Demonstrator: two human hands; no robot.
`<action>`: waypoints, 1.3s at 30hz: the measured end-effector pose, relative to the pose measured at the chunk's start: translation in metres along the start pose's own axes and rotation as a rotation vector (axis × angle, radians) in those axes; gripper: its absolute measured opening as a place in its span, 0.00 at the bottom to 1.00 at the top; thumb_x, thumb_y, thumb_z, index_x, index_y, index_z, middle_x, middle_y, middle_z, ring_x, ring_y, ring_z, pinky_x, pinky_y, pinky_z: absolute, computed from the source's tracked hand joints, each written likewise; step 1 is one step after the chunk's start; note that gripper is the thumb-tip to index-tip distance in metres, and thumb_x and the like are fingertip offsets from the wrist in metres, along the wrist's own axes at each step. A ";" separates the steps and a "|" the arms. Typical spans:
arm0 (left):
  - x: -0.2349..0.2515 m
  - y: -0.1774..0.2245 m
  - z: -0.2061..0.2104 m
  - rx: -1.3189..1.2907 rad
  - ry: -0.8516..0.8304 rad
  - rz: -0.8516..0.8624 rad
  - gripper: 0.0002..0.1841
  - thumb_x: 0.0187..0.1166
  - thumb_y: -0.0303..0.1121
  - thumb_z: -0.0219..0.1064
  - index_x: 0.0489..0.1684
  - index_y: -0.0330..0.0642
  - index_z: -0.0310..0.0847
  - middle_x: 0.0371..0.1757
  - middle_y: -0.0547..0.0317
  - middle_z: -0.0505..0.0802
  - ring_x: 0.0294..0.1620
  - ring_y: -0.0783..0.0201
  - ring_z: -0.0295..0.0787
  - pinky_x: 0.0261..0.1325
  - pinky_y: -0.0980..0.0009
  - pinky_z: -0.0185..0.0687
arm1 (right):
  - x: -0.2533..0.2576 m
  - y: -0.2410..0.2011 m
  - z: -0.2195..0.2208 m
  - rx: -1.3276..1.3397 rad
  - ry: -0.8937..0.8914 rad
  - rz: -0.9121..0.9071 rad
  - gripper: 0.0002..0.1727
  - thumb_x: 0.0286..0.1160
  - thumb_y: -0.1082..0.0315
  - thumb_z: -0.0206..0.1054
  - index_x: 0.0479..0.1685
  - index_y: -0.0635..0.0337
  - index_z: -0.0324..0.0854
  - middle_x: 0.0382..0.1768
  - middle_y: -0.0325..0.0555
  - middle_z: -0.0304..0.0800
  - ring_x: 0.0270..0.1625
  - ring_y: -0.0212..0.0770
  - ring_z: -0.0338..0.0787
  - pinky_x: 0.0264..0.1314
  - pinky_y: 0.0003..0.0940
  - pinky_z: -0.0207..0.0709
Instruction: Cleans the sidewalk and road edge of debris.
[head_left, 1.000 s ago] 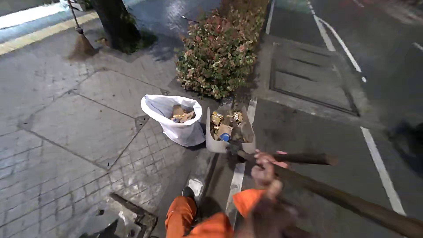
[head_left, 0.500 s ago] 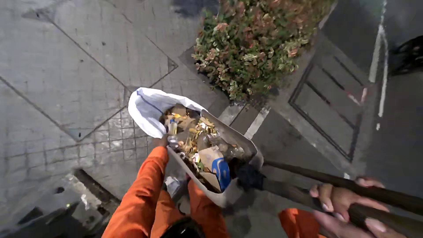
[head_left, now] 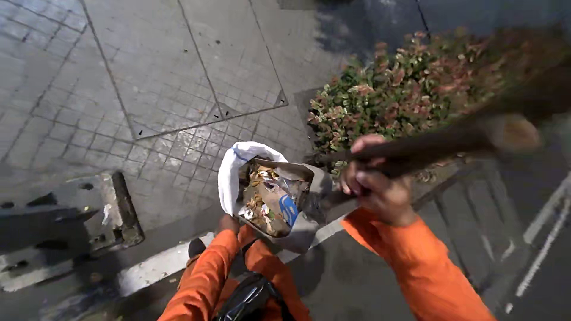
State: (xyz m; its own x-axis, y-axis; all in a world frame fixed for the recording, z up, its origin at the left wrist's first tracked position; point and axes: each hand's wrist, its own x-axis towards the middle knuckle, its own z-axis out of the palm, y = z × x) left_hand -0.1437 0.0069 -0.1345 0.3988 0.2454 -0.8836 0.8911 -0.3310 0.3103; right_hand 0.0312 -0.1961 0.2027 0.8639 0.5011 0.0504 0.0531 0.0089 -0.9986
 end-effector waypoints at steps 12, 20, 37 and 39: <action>-0.017 0.019 -0.019 0.058 0.024 0.011 0.26 0.77 0.33 0.69 0.72 0.26 0.74 0.69 0.32 0.86 0.72 0.37 0.83 0.73 0.40 0.78 | 0.092 -0.010 0.069 -0.565 0.125 0.088 0.15 0.59 0.67 0.64 0.48 0.57 0.77 0.14 0.30 0.75 0.11 0.32 0.79 0.15 0.36 0.82; -0.005 0.016 -0.016 -0.121 0.105 0.037 0.24 0.88 0.37 0.59 0.75 0.27 0.72 0.68 0.29 0.86 0.72 0.37 0.83 0.77 0.41 0.74 | 0.102 -0.004 0.062 -0.636 0.134 0.177 0.21 0.60 0.65 0.67 0.55 0.61 0.80 0.20 0.36 0.80 0.14 0.33 0.79 0.18 0.36 0.82; -0.019 -0.032 0.009 -0.445 -0.258 0.075 0.18 0.92 0.44 0.54 0.54 0.36 0.80 0.30 0.57 0.82 0.23 0.65 0.77 0.29 0.66 0.80 | -0.066 -0.060 0.054 -0.429 0.628 -0.074 0.16 0.64 0.71 0.64 0.53 0.57 0.76 0.12 0.26 0.73 0.11 0.30 0.77 0.15 0.34 0.82; -0.032 -0.067 0.001 -0.430 -0.353 0.124 0.18 0.93 0.45 0.51 0.53 0.40 0.80 0.28 0.61 0.81 0.20 0.68 0.75 0.25 0.70 0.76 | -0.095 -0.050 0.075 -0.426 0.693 -0.092 0.17 0.63 0.72 0.66 0.54 0.56 0.73 0.18 0.28 0.78 0.14 0.30 0.79 0.18 0.34 0.85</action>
State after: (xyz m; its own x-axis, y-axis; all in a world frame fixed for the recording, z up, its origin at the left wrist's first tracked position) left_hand -0.2161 0.0205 -0.1266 0.4753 -0.1152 -0.8723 0.8797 0.0805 0.4687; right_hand -0.0911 -0.1797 0.2467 0.9530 -0.1355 0.2709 0.2036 -0.3755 -0.9042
